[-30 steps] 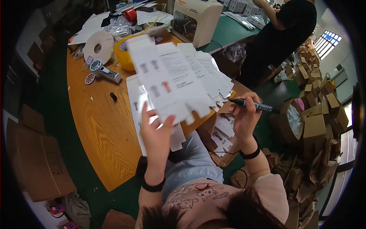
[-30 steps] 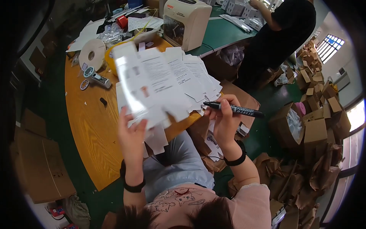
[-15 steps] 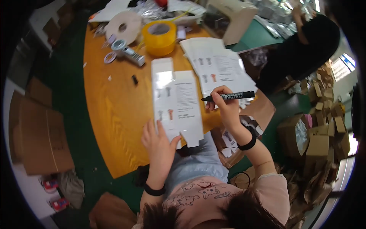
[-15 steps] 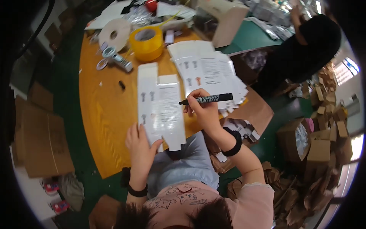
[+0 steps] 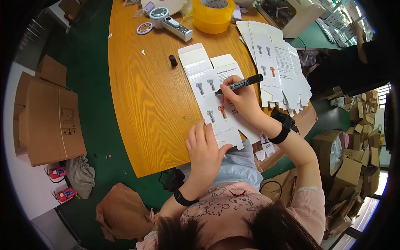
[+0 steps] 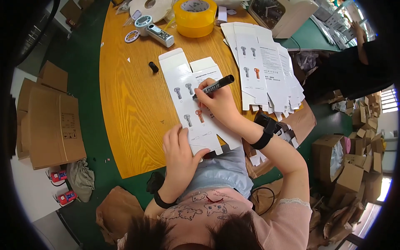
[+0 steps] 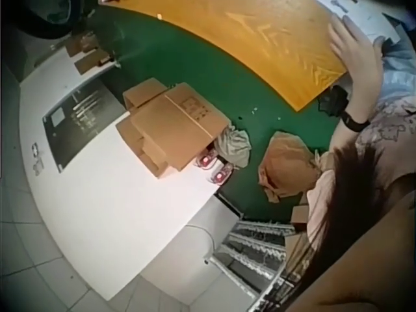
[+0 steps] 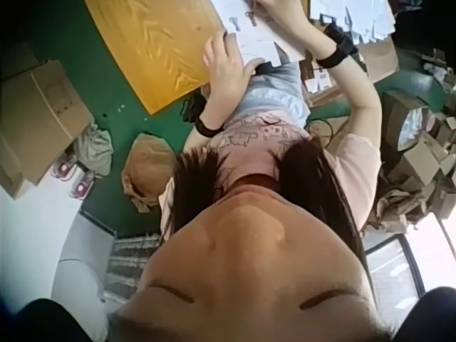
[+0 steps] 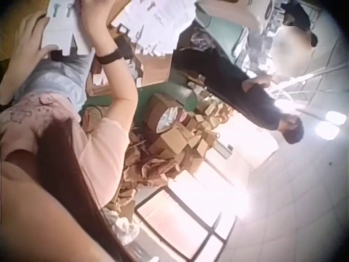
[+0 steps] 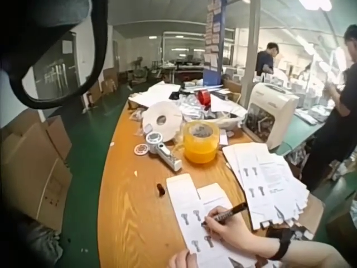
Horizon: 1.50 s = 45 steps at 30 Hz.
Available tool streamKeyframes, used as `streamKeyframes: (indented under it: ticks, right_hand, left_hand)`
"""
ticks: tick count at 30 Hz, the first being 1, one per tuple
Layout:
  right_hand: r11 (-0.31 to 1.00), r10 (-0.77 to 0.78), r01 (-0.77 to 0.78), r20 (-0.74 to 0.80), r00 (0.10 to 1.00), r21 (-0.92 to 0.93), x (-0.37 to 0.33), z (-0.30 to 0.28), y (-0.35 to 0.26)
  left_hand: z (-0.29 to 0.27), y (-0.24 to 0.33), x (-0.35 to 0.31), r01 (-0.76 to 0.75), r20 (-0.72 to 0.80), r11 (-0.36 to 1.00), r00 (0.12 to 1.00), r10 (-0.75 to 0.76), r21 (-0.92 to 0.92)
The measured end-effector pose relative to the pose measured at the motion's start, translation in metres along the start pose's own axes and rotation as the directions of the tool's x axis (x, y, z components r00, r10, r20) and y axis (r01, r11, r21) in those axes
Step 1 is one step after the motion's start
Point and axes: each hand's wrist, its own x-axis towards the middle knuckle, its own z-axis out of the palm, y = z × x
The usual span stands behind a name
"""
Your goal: The person picks up a stack of flat cardboard boxes from a bag on the floor and places them on a table. They use a marker to mark each box one at a time before gathering the entire stack.
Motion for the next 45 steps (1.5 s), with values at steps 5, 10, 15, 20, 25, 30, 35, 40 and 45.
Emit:
streamKeyframes:
  ticks: [5, 10, 15, 20, 25, 30, 35, 40, 45]
  right_hand:
    - [1.0, 0.004, -0.003, -0.043, 0.999, 0.025, 0.0, 0.004, 0.006]
    - [1.0, 0.0, 0.0, 0.007, 1.0, -0.002, -0.001, 0.007, -0.001]
    - [0.994, -0.041, 0.051, -0.1, 0.994, 0.101, -0.015, -0.002, -0.004]
    - [0.999, 0.011, -0.012, 0.013, 1.0, 0.032, -0.055, -0.001, -0.012]
    - [0.992, -0.077, 0.093, 0.185, 0.98, -0.081, -0.068, 0.006, 0.002]
    - [0.98, 0.066, -0.023, 0.209, 0.976, -0.198, -0.07, 0.005, 0.001]
    - [0.984, -0.065, 0.094, 0.183, 0.981, -0.15, -0.079, -0.014, -0.004]
    - [0.63, -0.468, 0.595, 0.367, 0.804, -0.499, -0.091, -0.036, 0.0]
    - [0.094, -0.585, 0.795, 0.613, 0.531, -0.599, -0.103, -0.044, 0.023]
  left_hand:
    - [-0.001, -0.002, 0.001, 0.018, 0.015, 0.999, 1.0, -0.017, -0.037]
    - [-0.002, -0.005, 0.002, 0.012, 0.021, 0.999, 1.0, -0.011, -0.046]
    - [-0.002, -0.006, 0.002, 0.016, 0.021, 0.998, 1.0, -0.015, -0.063]
    - [-0.001, -0.007, 0.001, 0.007, 0.011, 0.997, 1.0, -0.006, -0.073]
    - [0.004, -0.008, -0.001, -0.006, -0.019, 0.996, 1.0, 0.005, -0.09]
    - [0.005, -0.008, -0.002, 0.0, -0.02, 0.996, 1.0, -0.001, -0.093]
    - [0.004, -0.008, 0.003, -0.029, -0.041, 0.996, 0.999, 0.026, -0.085]
    - [0.002, -0.014, 0.003, -0.019, -0.045, 0.988, 0.999, 0.012, -0.153]
    - [-0.004, -0.027, 0.002, 0.205, 0.003, 0.757, 0.966, -0.259, -0.62]
